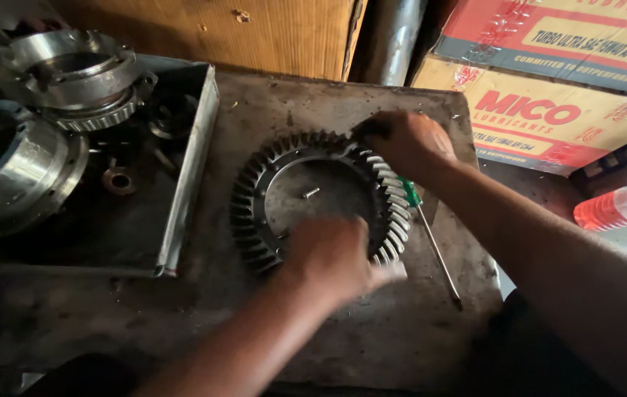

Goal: The person assembles a differential by placing internal gears and pins into a metal ring gear housing, using a screwdriver to align components, and wiping a gear part with a cloth.

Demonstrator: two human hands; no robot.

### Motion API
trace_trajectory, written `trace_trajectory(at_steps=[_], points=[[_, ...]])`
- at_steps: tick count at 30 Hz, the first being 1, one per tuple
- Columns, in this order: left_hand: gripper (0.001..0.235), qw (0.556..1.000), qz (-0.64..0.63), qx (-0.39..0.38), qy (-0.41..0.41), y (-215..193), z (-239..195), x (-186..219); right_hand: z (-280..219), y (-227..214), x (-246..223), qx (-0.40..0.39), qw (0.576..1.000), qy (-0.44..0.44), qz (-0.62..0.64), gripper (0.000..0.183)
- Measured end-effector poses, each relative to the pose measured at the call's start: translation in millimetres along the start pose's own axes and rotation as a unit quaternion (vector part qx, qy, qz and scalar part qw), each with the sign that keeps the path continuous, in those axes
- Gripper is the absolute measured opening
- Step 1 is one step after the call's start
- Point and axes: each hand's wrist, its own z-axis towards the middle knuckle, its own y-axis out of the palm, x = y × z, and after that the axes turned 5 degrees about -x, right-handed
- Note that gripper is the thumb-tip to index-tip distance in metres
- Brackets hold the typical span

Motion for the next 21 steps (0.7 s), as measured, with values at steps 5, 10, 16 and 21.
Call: trace_trajectory(at_steps=[5,10,16,21], points=[[0.1,0.98,0.028,0.177,0.084,40.5,7.0,12.5,4.0,-9.6,4.0,0.016,1.0,0.001,0.023,0.032],[0.094,0.988,-0.052,0.124,0.069,9.9,0.9,16.2,8.2,-30.6,0.1,0.069,0.992,0.022,0.099,0.025],[0.077,0.976,-0.218,-0.013,-0.019,-70.7,-18.0,20.9,35.1,-59.6,32.6,0.218,0.921,-0.133,0.295,0.02],[0.061,0.876,-0.436,0.149,0.144,-118.6,-9.6,-18.4,49.0,-54.0,41.5,0.256,0.886,-0.181,0.343,0.022]])
